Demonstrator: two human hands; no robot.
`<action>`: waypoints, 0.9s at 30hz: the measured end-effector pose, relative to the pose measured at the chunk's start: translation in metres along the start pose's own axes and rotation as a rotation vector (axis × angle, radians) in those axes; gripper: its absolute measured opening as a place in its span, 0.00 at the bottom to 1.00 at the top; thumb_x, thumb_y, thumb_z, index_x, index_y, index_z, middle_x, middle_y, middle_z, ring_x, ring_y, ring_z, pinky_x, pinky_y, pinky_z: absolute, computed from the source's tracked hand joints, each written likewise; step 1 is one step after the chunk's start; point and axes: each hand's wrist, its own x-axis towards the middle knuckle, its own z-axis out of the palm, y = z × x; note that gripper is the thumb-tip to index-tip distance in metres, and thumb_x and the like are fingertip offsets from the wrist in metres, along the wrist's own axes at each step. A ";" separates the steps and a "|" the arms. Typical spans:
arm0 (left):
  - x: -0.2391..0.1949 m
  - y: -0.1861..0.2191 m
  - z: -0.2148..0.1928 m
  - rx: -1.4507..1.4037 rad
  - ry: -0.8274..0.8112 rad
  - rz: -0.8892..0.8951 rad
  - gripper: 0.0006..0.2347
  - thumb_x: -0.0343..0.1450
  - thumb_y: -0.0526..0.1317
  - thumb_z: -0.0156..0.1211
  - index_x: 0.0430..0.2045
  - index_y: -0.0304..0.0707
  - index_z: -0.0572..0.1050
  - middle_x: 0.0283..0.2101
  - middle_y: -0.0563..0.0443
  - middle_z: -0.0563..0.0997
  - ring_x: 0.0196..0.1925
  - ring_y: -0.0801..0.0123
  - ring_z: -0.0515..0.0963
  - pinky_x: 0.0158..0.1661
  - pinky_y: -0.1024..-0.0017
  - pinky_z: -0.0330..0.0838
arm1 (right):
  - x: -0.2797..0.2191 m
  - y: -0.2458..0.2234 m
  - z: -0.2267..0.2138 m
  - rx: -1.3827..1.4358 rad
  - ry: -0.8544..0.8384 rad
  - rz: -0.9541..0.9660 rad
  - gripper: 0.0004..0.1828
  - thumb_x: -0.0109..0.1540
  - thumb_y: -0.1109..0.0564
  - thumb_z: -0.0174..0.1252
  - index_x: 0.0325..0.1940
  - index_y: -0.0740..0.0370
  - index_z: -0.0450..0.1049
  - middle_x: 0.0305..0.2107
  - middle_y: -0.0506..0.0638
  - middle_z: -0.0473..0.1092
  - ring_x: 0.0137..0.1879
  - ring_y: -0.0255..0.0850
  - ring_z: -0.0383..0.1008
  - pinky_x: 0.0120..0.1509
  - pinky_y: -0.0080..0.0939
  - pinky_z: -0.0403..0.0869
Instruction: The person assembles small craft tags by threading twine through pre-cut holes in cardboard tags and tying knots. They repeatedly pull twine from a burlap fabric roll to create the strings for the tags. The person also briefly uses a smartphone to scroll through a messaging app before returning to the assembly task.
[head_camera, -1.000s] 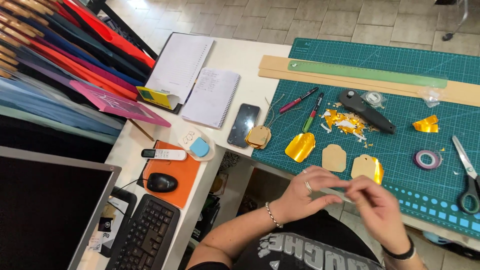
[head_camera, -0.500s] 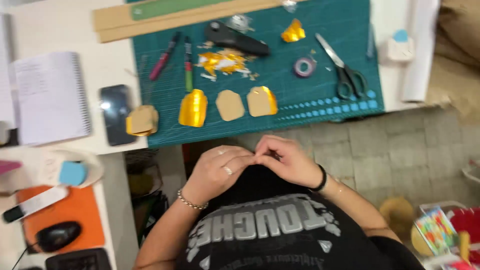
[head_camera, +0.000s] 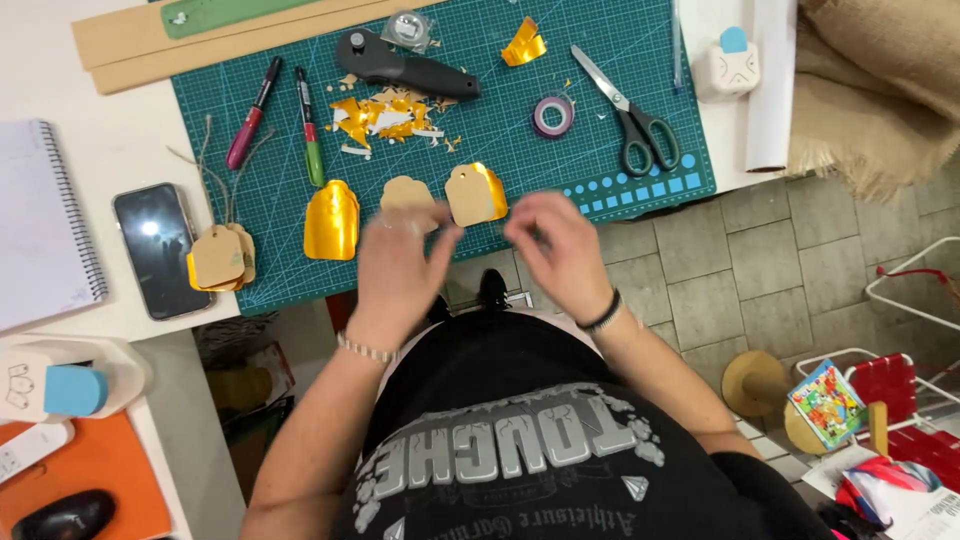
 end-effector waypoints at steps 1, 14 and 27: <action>0.010 -0.004 0.000 0.175 0.092 0.021 0.11 0.72 0.46 0.61 0.38 0.38 0.80 0.35 0.46 0.80 0.40 0.52 0.78 0.38 0.60 0.69 | 0.008 0.002 -0.001 -0.066 0.029 0.016 0.03 0.64 0.63 0.60 0.36 0.59 0.76 0.40 0.52 0.74 0.44 0.51 0.77 0.47 0.47 0.75; 0.047 -0.021 0.024 0.235 0.083 0.021 0.19 0.59 0.40 0.76 0.41 0.34 0.77 0.39 0.51 0.69 0.44 0.59 0.66 0.39 0.64 0.52 | 0.023 0.045 0.032 0.086 0.048 0.219 0.02 0.64 0.63 0.60 0.36 0.62 0.77 0.36 0.58 0.76 0.41 0.53 0.80 0.40 0.46 0.78; 0.023 -0.001 0.022 -0.677 0.136 -0.281 0.08 0.72 0.38 0.65 0.39 0.33 0.82 0.30 0.43 0.82 0.32 0.68 0.81 0.32 0.76 0.76 | 0.016 0.012 0.018 0.251 0.175 0.063 0.03 0.65 0.62 0.60 0.37 0.62 0.78 0.33 0.53 0.75 0.38 0.40 0.76 0.43 0.40 0.78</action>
